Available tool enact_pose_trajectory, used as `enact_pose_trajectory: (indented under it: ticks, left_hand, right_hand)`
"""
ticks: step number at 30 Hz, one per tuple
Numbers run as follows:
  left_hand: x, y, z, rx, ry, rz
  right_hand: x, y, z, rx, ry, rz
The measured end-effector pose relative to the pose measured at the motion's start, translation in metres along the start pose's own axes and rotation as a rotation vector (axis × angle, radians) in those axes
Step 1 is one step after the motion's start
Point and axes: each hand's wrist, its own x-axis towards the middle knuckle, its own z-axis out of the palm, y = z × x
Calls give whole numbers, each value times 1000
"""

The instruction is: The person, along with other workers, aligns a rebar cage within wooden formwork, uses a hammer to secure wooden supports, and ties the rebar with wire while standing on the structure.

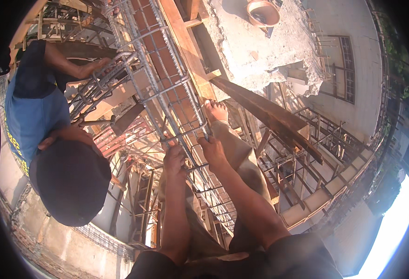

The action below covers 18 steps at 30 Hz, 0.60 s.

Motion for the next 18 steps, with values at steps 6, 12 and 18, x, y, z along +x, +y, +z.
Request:
enact_pose_trajectory:
  ticks: [6, 12, 18]
  left_hand:
    - [-15, 16, 24, -102, 112, -53]
    - [-18, 15, 28, -124, 137, -38]
    - [-18, 10, 27, -160, 116, -70]
  right_hand:
    - [10, 9, -6, -36, 18, -20]
    - [11, 11, -7, 42, -9, 30]
    - [17, 11, -7, 26, 2, 21]
